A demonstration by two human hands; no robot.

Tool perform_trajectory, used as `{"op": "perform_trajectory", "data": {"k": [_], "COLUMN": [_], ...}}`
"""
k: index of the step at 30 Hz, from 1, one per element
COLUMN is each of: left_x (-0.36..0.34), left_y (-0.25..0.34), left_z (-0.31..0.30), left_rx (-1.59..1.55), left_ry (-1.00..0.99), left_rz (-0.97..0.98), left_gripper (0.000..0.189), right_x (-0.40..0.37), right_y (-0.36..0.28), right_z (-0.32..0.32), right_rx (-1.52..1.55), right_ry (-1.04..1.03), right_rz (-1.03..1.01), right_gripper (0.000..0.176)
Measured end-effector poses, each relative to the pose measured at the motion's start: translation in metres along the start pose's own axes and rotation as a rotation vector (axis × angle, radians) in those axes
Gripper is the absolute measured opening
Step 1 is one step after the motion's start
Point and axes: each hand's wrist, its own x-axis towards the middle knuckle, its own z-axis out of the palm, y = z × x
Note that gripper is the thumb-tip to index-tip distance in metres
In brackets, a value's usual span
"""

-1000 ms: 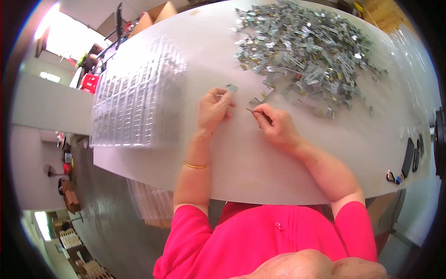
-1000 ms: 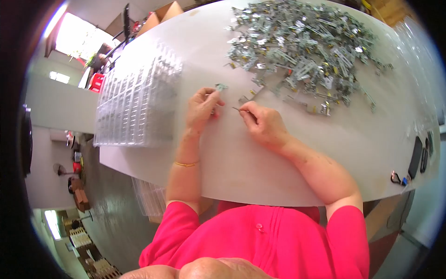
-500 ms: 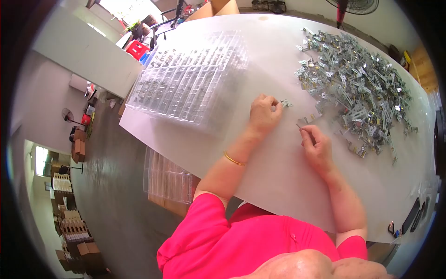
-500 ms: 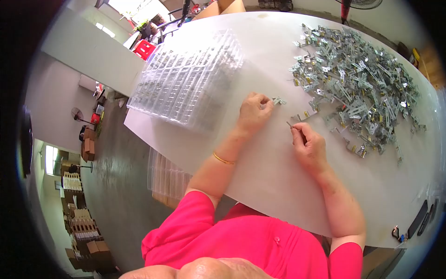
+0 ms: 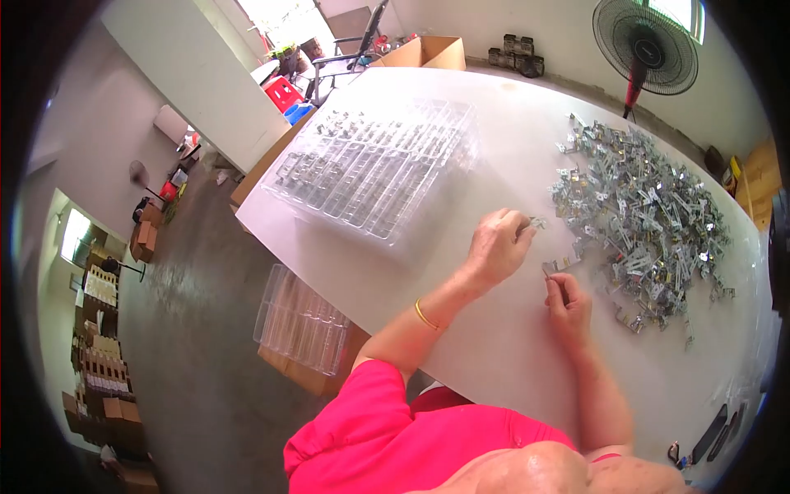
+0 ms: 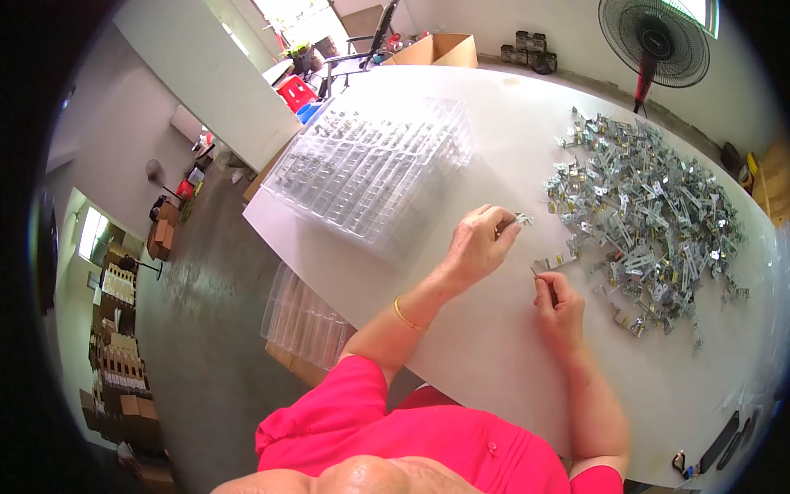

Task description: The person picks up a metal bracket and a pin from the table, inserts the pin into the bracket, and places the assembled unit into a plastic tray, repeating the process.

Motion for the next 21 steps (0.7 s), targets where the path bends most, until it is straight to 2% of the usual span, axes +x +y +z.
{"op": "perform_trajectory", "data": {"k": [4, 7, 9, 11, 14, 15, 18, 19, 21], "left_x": [0.009, 0.021, 0.037, 0.059, 0.097, 0.107, 0.136, 0.142, 0.151], "left_y": [0.042, 0.045, 0.034, 0.012, -0.035, -0.062, -0.139, -0.147, -0.163], "left_z": [-0.049, -0.099, -0.139, -0.172, -0.219, -0.233, -0.26, -0.261, -0.261], "left_rx": [-0.171, -0.193, -0.093, -0.147, 0.042, 0.1, 0.308, 0.304, 0.485], "left_ry": [-0.017, -0.012, -0.009, 0.064, 0.168, 0.228, 0.279, 0.278, 0.21], "left_rz": [-0.045, -0.027, -0.067, -0.21, -0.34, -0.258, -0.28, -0.278, -0.379], "left_gripper": [0.013, 0.014, 0.016, 0.015, 0.018, 0.019, 0.024, 0.024, 0.026], "right_x": [0.001, 0.002, 0.003, 0.004, 0.003, 0.003, 0.004, 0.004, 0.003], "right_y": [-0.003, -0.003, -0.003, -0.003, -0.001, -0.001, -0.002, -0.002, -0.002], "right_z": [-0.001, -0.002, -0.002, -0.001, -0.002, -0.003, -0.003, -0.004, -0.004], "right_rx": [0.047, 0.048, 0.057, 0.069, 0.075, 0.067, 0.053, 0.048, 0.038], "right_ry": [-0.007, -0.003, 0.0, 0.007, -0.002, -0.012, -0.021, -0.018, -0.018], "right_rz": [0.048, 0.045, 0.043, 0.038, 0.062, 0.07, 0.065, 0.056, 0.055], "right_gripper": [0.007, 0.006, 0.006, 0.006, 0.006, 0.006, 0.006, 0.005, 0.005]}}
